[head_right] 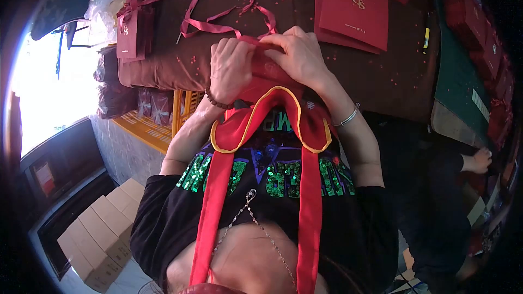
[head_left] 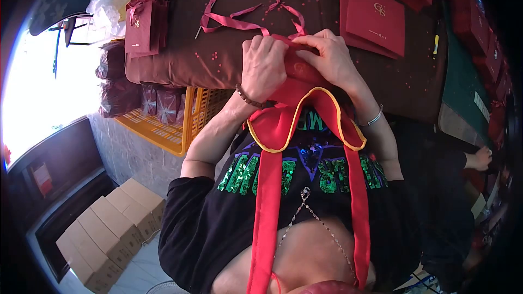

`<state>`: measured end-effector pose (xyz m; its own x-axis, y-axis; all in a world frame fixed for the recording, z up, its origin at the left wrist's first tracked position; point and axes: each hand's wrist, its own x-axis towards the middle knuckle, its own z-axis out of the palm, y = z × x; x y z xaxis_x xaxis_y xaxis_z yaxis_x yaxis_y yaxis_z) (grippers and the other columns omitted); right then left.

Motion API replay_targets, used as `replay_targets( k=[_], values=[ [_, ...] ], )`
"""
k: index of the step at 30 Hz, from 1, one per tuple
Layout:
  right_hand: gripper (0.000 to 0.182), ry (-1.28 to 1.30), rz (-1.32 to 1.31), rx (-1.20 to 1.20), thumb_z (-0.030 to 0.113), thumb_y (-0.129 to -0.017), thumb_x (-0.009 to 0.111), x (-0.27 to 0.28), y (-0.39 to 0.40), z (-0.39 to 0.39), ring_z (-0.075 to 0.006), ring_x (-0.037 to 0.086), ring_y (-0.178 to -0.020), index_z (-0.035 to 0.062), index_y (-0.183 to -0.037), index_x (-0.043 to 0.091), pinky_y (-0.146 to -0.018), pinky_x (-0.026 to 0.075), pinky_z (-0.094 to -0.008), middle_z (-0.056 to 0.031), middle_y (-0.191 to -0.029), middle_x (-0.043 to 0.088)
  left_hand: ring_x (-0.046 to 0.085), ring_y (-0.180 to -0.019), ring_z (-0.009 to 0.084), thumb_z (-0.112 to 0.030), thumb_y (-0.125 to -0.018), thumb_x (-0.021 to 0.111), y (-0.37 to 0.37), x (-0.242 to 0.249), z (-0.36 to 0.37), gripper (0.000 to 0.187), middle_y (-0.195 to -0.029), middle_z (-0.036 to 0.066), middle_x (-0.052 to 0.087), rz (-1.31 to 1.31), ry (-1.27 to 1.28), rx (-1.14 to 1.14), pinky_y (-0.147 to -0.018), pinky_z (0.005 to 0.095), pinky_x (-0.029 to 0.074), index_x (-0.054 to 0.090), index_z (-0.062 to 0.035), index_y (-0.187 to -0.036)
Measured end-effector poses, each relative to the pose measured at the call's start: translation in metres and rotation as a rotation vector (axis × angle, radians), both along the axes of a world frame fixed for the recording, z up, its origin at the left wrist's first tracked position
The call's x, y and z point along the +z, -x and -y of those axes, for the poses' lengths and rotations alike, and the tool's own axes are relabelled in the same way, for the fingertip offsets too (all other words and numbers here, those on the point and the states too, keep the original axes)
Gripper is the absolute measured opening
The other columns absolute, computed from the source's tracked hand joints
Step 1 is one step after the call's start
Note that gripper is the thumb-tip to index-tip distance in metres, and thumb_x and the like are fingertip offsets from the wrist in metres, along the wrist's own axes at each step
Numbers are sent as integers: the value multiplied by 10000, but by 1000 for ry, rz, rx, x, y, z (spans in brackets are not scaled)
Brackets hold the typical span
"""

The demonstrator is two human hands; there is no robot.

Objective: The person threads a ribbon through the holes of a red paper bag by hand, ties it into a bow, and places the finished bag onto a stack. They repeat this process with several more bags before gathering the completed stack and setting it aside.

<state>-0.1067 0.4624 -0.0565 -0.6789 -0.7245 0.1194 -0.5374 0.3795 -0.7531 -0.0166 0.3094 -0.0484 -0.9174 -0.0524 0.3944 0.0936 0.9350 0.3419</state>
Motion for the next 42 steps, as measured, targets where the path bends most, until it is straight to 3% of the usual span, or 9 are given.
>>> replay_targets(
  k=[6,8,15,21,24,33,37,40,42],
  values=[
    [270,-18,49,-19,247,-753,679,2,-1,1,-181,556,-883,164,-1010,666,-795,414,-337,-20,-835,639,539,-771,239,-93,-688,596,3,4,5,157,-776,65,561,-22,95,-63,-713,370,381,565,-69,-840],
    [215,-3,25,-5,180,-759,680,11,-4,0,-231,577,-833,96,-957,670,-741,463,-331,-88,-866,594,588,-710,238,-119,-713,646,7,11,12,167,-719,69,598,277,-600,10,-707,370,389,559,-71,-847],
    [179,-33,-185,-20,212,-772,665,11,-14,1,-185,560,-890,109,-919,660,-857,371,-348,-38,-842,601,575,-711,226,-209,-734,678,17,29,30,202,-672,22,594,355,-285,-171,-710,350,399,610,-88,-880],
    [168,-32,-266,-37,230,-771,665,11,-24,5,-164,553,-887,138,-911,660,-870,346,-352,-4,-852,618,463,-987,238,-246,-814,574,37,43,52,179,-955,48,549,479,-53,-312,-879,377,334,685,-129,-893],
    [164,-23,-305,-17,238,-768,669,9,-28,9,-156,558,-875,141,-899,659,-850,357,-351,11,-825,620,451,-1001,240,-248,-848,521,59,36,71,223,-1016,60,561,687,168,-643,-890,383,331,688,-127,-933],
    [136,-12,-265,23,206,-781,650,11,-30,7,-165,576,-768,140,-900,648,-768,380,-341,13,-788,639,531,-995,218,-210,-817,567,93,25,72,238,-1045,142,564,1298,-328,-772,-848,306,408,609,21,-779],
    [139,-14,-175,42,208,-795,630,11,-20,3,-176,584,-775,136,-911,649,-771,384,-345,-5,-806,647,538,-967,175,-181,-834,570,76,14,67,208,-1015,111,575,987,-532,-711,-848,281,405,618,18,-800],
    [148,-16,-158,97,214,-802,618,13,-21,5,-184,588,-783,132,-922,649,-778,386,-345,-16,-809,648,559,-901,130,-167,-865,586,78,7,64,180,-966,59,594,871,-832,-253,-803,260,436,645,2,-884],
    [155,17,-176,155,218,-805,613,13,-22,6,-190,589,-785,129,-927,649,-782,387,-345,-19,-808,647,562,-888,127,-166,-866,585,80,13,63,180,-956,55,594,694,-719,-255,-793,256,440,641,-3,-917]
  ],
)
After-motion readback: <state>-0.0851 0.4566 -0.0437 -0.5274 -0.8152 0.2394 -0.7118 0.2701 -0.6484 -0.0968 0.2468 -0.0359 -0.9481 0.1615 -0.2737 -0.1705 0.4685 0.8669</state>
